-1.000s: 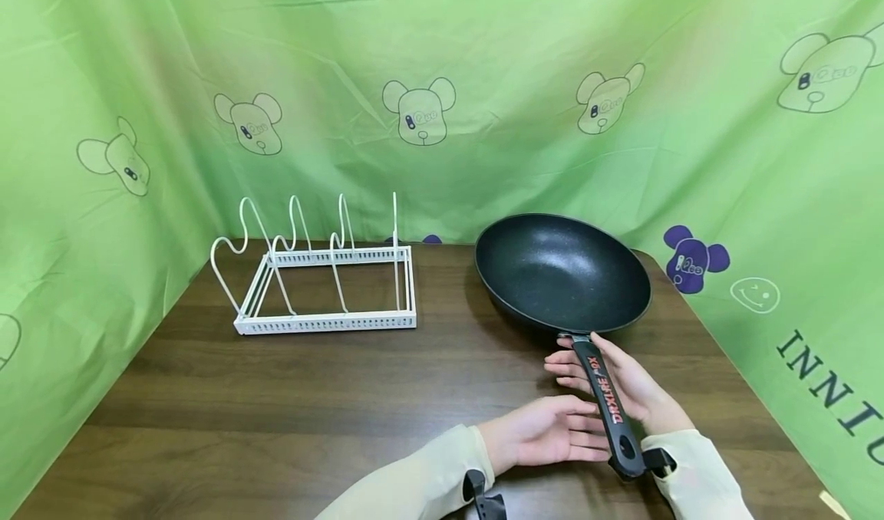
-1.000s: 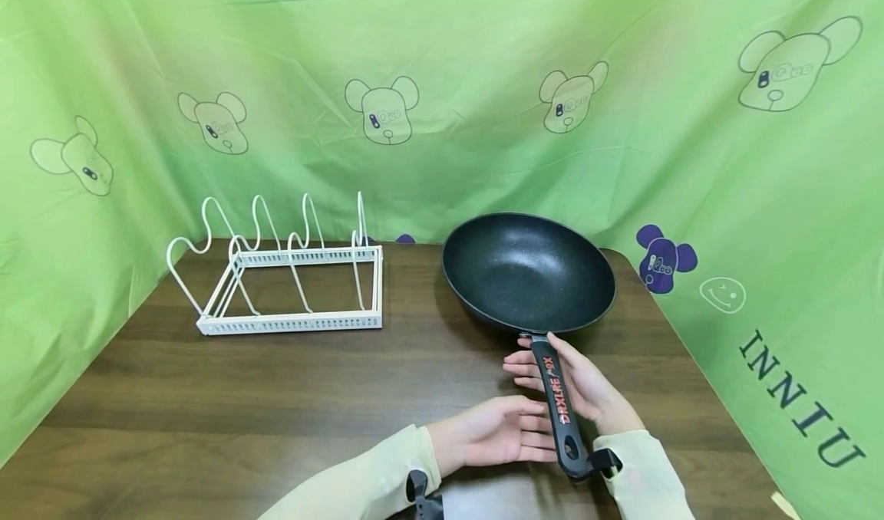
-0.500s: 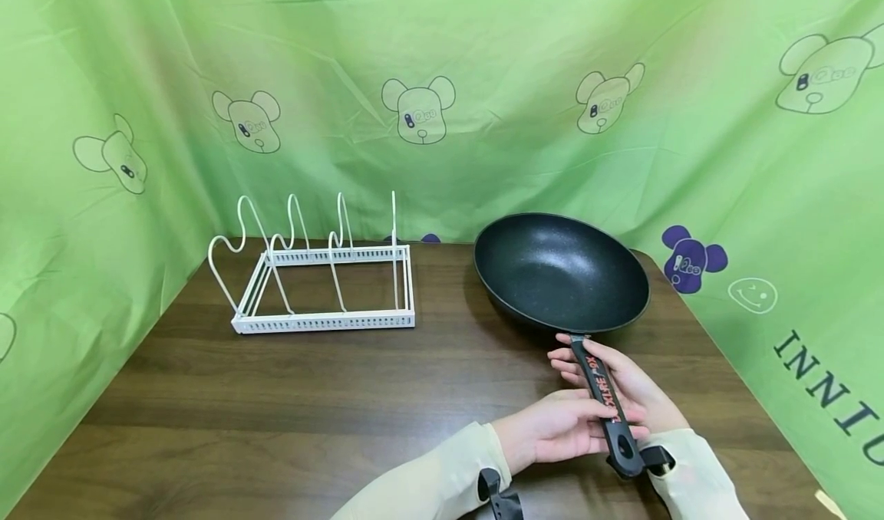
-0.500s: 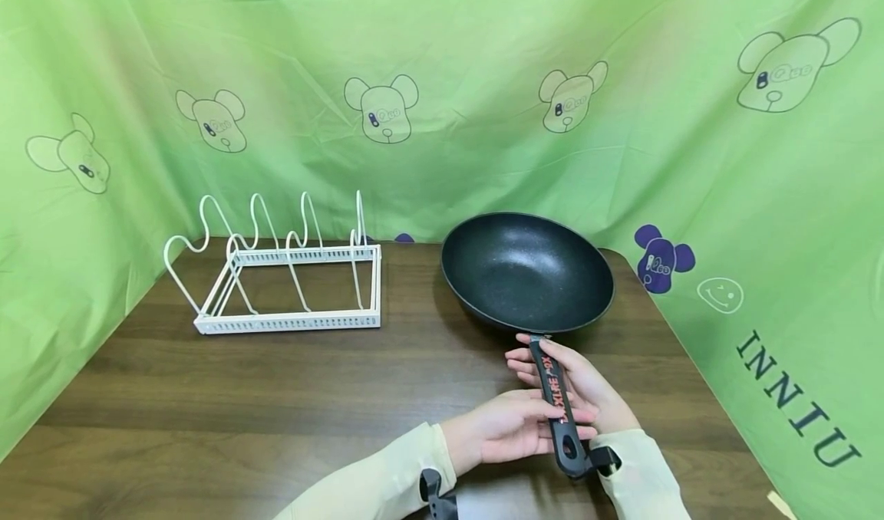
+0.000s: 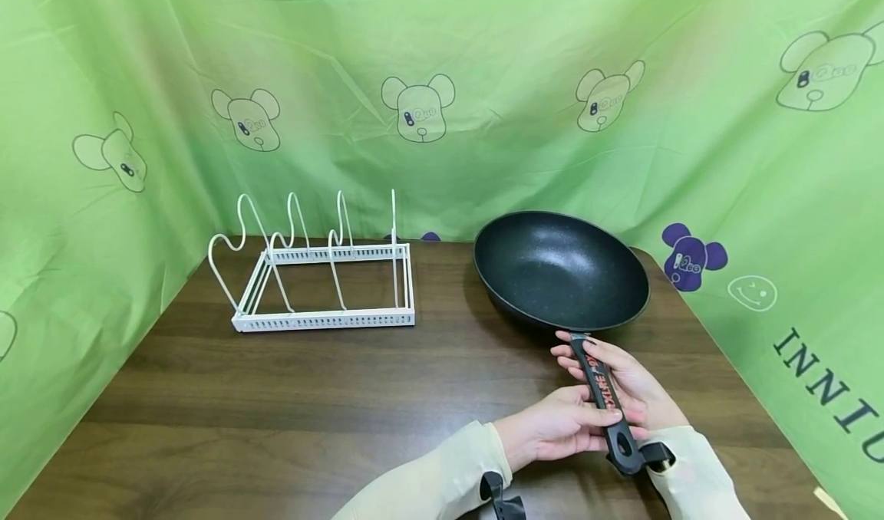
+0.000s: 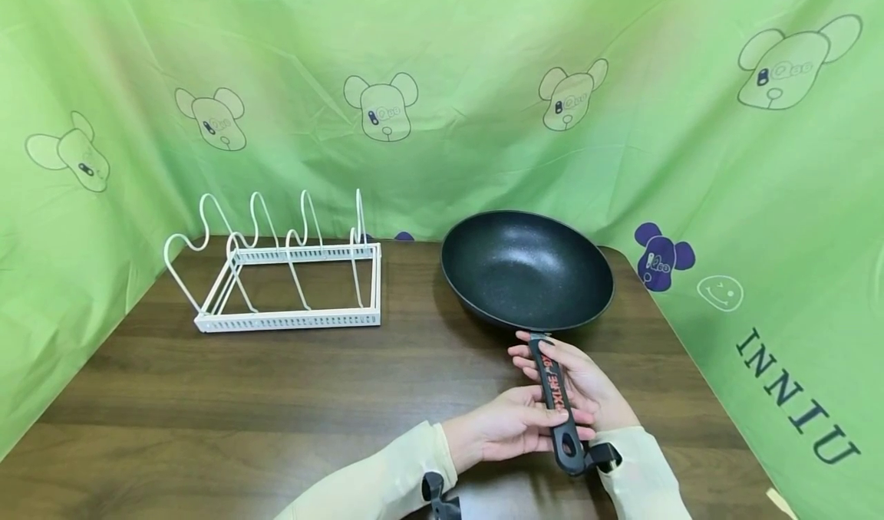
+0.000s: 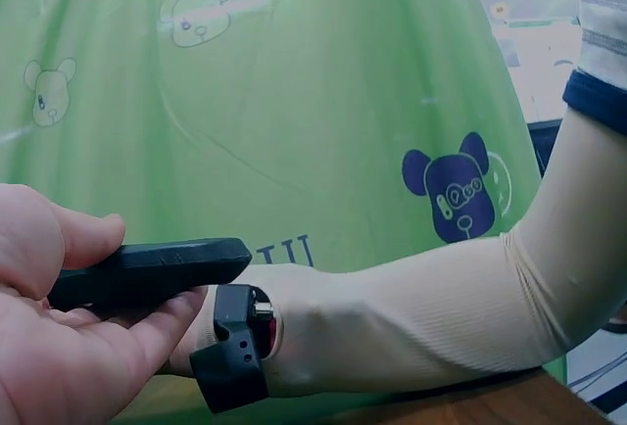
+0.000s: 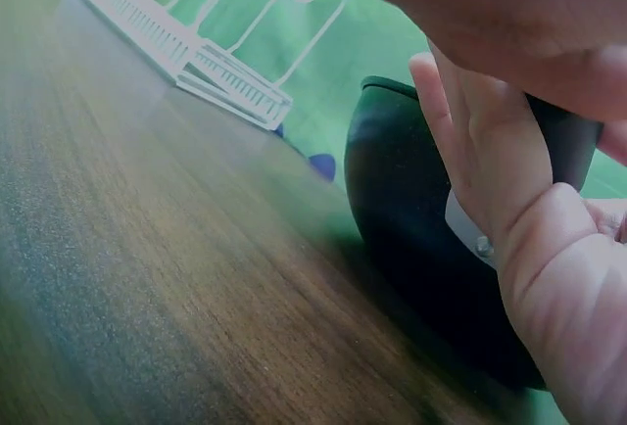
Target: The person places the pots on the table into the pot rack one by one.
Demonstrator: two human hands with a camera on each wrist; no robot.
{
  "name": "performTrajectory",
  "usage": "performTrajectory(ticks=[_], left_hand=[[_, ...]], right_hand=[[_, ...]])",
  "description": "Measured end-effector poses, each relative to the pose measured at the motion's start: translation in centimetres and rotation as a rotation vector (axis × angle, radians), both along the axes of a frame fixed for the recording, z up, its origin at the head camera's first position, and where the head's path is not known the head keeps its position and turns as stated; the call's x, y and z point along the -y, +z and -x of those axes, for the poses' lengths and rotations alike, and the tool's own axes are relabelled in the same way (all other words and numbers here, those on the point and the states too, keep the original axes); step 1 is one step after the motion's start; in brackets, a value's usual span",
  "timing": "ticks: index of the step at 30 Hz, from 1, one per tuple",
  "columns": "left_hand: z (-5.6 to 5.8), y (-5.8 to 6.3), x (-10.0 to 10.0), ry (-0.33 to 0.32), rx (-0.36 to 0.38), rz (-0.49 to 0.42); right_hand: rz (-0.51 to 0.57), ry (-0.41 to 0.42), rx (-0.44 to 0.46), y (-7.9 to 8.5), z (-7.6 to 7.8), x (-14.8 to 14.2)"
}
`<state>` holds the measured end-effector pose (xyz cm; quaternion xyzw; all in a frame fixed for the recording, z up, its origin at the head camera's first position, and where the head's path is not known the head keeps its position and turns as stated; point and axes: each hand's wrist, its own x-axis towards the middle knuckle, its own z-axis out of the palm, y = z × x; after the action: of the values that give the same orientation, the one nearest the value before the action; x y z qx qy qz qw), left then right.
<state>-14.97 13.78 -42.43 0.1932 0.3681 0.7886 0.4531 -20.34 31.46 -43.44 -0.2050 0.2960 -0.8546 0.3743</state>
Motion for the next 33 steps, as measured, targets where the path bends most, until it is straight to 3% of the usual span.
performTrajectory(ticks=[4, 11, 16, 24, 33], left_hand=[[0.2, 0.2, 0.2, -0.020, -0.048, 0.006], [0.1, 0.2, 0.6, -0.022, -0.098, 0.056], [-0.1, 0.2, 0.9, -0.012, -0.131, 0.052], [0.0, 0.8, 1.1, -0.024, -0.150, 0.028], [-0.1, 2.1, 1.8, -0.014, -0.226, -0.002]], right_hand=[[0.051, 0.030, 0.038, -0.1, 0.1, 0.0], [-0.031, -0.039, -0.101, -0.6, 0.4, 0.3], [-0.070, -0.067, -0.137, -0.6, 0.2, 0.5], [-0.100, -0.118, -0.186, 0.6, -0.2, 0.9], [-0.131, -0.179, -0.258, 2.4, -0.2, 1.7]])
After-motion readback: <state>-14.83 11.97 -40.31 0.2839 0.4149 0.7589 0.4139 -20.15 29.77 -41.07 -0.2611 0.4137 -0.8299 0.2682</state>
